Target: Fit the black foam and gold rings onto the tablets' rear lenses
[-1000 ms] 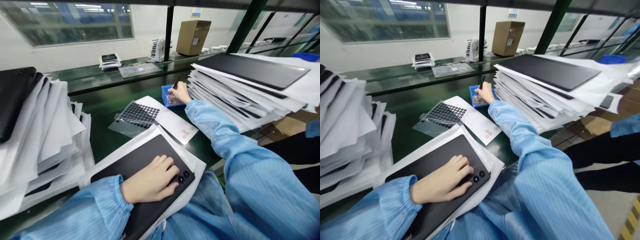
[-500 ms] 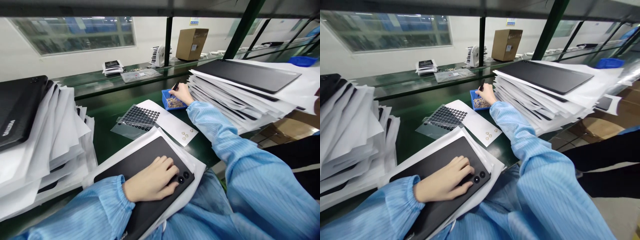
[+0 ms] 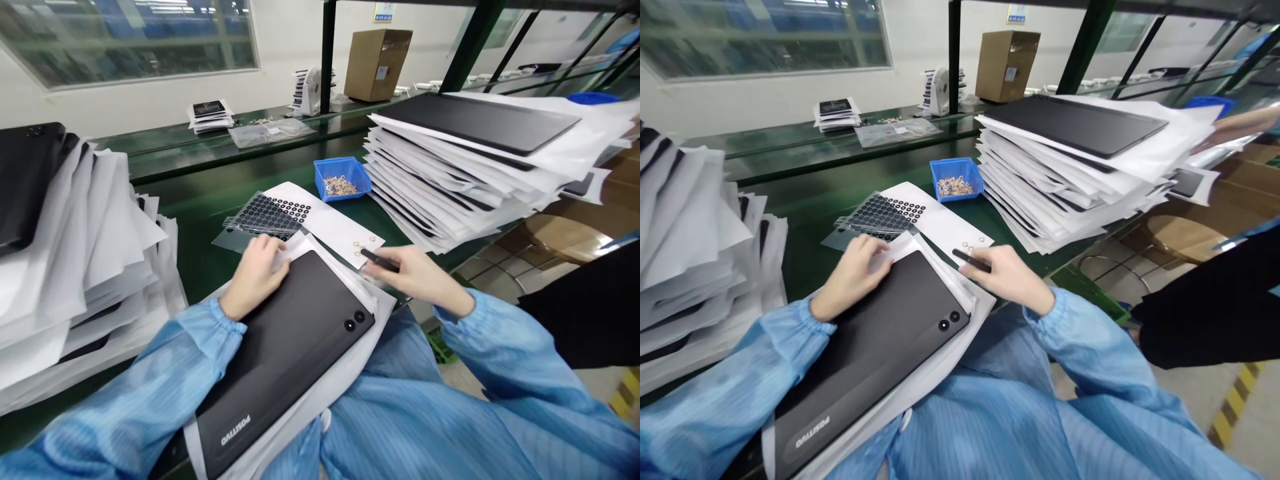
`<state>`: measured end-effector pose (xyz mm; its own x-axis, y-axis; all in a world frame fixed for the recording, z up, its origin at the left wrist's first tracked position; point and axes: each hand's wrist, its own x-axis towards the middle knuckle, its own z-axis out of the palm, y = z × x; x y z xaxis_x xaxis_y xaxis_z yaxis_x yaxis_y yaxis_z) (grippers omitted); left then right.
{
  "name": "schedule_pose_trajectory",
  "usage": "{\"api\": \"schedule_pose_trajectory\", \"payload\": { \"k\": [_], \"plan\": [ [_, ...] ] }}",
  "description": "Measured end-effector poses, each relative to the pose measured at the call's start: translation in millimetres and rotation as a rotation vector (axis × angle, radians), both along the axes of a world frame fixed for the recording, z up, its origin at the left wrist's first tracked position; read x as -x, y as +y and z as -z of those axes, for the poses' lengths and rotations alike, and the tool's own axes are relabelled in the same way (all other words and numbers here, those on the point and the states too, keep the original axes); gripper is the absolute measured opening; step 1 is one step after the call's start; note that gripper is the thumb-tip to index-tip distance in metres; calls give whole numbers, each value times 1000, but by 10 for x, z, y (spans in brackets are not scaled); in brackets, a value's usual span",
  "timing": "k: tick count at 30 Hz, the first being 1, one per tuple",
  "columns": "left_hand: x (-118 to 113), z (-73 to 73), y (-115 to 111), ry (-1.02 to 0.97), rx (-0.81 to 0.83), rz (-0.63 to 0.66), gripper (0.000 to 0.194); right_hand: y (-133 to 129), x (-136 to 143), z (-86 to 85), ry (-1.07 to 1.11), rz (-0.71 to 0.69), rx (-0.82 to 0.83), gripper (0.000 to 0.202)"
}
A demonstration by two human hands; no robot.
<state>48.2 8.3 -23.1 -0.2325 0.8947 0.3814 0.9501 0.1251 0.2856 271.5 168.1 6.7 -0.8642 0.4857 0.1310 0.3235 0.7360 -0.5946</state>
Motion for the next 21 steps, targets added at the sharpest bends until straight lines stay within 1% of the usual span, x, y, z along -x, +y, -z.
{"api": "schedule_pose_trajectory", "payload": {
  "k": [2,3,5,8,10,13,16,19,21],
  "plan": [
    [121,35,1,-23,-10,-125,13,-113,-70,122,-32,21,27,34],
    [154,46,-2,-39,-6,-151,13,-154,-89,162,-41,27,45,35],
    [167,47,-10,-62,13,-135,10,-213,-105,207,-27,39,78,31],
    [111,11,-21,-49,26,-73,15,-258,-101,238,46,72,101,22],
    [66,-12,-29,-18,-5,-59,17,-270,-87,258,67,72,95,22],
    [33,-14,-36,4,-63,-51,17,-272,-60,291,29,40,82,26],
    [40,10,-34,32,-115,-66,12,-259,-27,314,60,56,39,18],
    [56,30,-28,108,-117,-60,18,-224,33,327,114,25,-35,18],
    [63,35,-27,110,-90,-58,19,-193,90,333,99,-12,-80,19]
  ]
}}
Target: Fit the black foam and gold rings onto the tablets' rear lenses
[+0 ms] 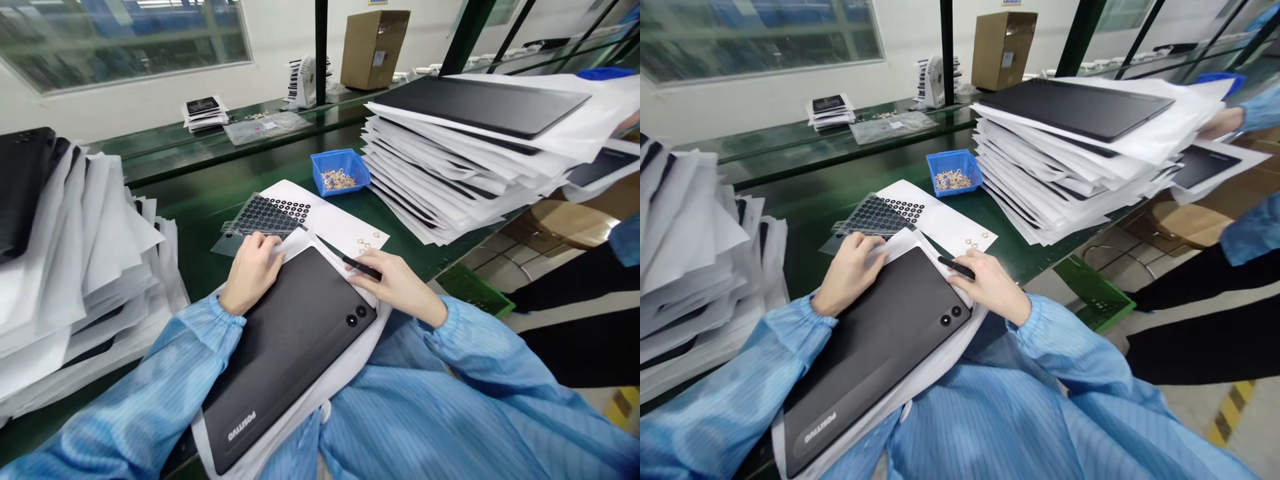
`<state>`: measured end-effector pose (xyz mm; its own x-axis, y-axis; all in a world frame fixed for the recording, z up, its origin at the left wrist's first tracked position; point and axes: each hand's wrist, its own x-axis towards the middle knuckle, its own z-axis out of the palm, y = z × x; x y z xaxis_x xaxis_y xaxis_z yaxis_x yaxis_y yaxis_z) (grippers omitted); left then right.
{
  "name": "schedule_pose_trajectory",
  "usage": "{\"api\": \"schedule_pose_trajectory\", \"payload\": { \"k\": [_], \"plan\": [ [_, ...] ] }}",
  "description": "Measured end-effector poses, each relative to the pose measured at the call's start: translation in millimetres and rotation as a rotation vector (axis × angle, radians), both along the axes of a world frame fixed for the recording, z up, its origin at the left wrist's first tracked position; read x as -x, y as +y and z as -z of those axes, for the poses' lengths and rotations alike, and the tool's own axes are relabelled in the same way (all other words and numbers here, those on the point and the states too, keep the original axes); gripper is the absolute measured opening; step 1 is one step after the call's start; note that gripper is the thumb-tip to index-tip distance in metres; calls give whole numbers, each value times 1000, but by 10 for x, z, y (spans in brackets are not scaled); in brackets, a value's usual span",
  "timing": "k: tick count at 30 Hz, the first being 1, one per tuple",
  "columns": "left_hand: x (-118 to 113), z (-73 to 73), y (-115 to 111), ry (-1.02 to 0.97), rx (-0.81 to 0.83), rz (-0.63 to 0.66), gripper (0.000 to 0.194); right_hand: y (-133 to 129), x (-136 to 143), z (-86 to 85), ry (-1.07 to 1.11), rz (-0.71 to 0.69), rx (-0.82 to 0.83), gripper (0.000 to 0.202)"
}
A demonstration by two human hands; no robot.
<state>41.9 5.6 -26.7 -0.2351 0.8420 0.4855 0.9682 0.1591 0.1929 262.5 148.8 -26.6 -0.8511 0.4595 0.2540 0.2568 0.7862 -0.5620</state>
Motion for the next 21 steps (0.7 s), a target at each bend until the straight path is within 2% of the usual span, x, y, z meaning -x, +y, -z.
{"api": "schedule_pose_trajectory", "payload": {
  "k": [4,8,13,15,18,21],
  "plan": [
    [1,0,0,-49,4,-9,13,39,113,1,-13,-16,-53,23],
    [-2,-11,-3,-41,-4,-1,11,20,197,-48,-36,-54,-5,14],
    [0,-82,-27,-62,-67,2,15,-60,281,-208,100,51,86,17],
    [-5,-102,-34,-133,-48,-14,19,-100,301,-272,81,58,223,20],
    [-8,-119,-24,-246,26,-36,28,-163,304,-325,62,-39,526,22],
    [27,-225,-16,-297,42,-39,36,-213,281,-344,158,-120,753,34]
  ]
}}
